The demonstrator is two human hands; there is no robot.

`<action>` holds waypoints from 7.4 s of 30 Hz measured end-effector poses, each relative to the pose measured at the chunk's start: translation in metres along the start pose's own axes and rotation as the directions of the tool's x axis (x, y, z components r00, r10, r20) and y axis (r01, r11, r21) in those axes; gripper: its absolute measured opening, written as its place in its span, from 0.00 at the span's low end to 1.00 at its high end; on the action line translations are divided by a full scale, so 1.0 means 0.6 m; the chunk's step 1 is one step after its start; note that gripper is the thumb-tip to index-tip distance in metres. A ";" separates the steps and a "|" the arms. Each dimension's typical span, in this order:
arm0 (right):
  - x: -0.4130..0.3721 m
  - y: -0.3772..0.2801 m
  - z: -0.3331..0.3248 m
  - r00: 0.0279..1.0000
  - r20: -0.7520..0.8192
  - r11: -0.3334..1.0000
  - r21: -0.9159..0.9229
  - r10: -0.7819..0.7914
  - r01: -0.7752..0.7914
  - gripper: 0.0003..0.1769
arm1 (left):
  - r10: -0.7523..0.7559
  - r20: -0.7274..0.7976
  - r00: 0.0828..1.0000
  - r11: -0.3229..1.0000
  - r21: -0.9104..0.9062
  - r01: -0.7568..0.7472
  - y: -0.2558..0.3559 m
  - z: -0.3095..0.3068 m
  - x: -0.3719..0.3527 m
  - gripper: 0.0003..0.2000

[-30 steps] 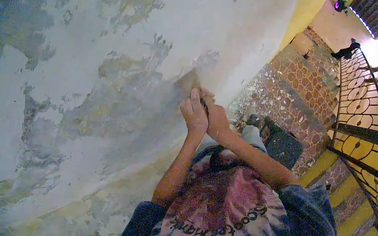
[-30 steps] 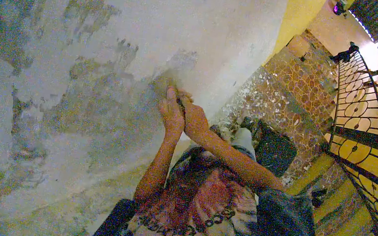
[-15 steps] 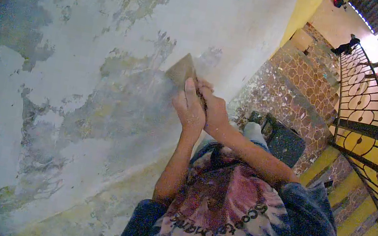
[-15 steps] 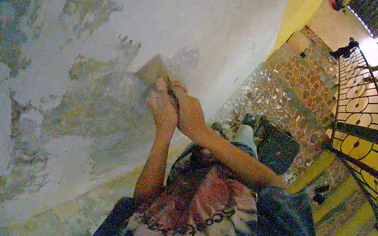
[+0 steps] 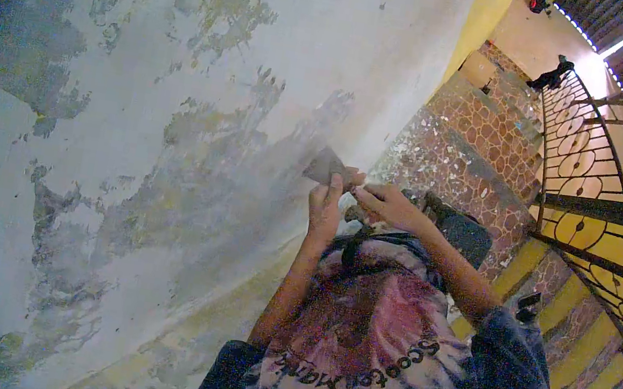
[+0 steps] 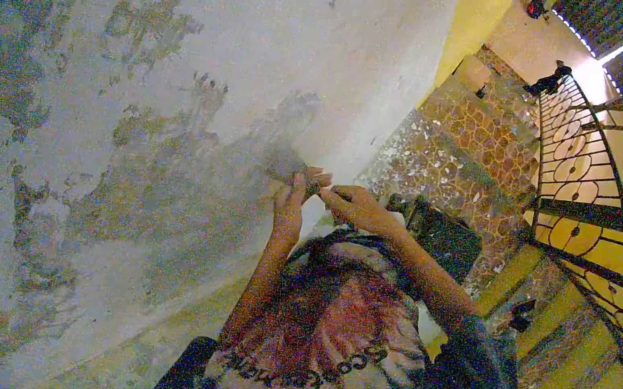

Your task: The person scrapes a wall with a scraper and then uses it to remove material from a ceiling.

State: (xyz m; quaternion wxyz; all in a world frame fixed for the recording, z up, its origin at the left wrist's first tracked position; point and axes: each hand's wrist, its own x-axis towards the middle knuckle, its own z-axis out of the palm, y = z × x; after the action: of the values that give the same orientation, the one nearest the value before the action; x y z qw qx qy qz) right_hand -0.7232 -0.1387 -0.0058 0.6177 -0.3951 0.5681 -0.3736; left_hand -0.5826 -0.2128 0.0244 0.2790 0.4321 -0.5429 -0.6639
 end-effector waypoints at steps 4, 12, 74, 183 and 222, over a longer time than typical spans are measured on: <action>0.004 0.025 0.009 0.999 -0.032 0.986 0.162 -0.022 0.027 0.30 | 0.083 0.051 0.995 0.988 0.125 -0.089 0.008 0.025 0.028 0.23; 0.098 -0.041 -0.028 0.886 -0.440 0.987 -0.014 -0.148 0.158 0.29 | 0.220 -0.219 0.951 0.970 0.153 -0.189 0.056 0.071 0.093 0.22; 0.116 -0.063 -0.085 0.930 -0.299 0.964 -0.216 -0.215 0.154 0.22 | 0.021 -0.406 0.914 0.990 0.134 0.037 0.094 0.104 0.096 0.25; 0.019 -0.132 0.005 0.837 -0.511 0.971 -0.223 -0.196 0.092 0.25 | 0.112 -0.227 0.967 0.988 0.133 -0.083 0.134 0.059 0.047 0.22; 0.002 -0.124 0.007 0.812 -0.581 0.992 -0.122 -0.065 -0.008 0.28 | 0.045 -0.149 0.988 0.999 0.012 -0.044 0.131 0.057 0.042 0.19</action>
State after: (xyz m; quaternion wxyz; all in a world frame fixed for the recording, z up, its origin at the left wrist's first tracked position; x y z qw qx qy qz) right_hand -0.7198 -0.1697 0.0616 0.3834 -0.3060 0.7454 -0.4513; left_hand -0.6320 -0.2376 0.0947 0.3318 0.4696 -0.5327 -0.6210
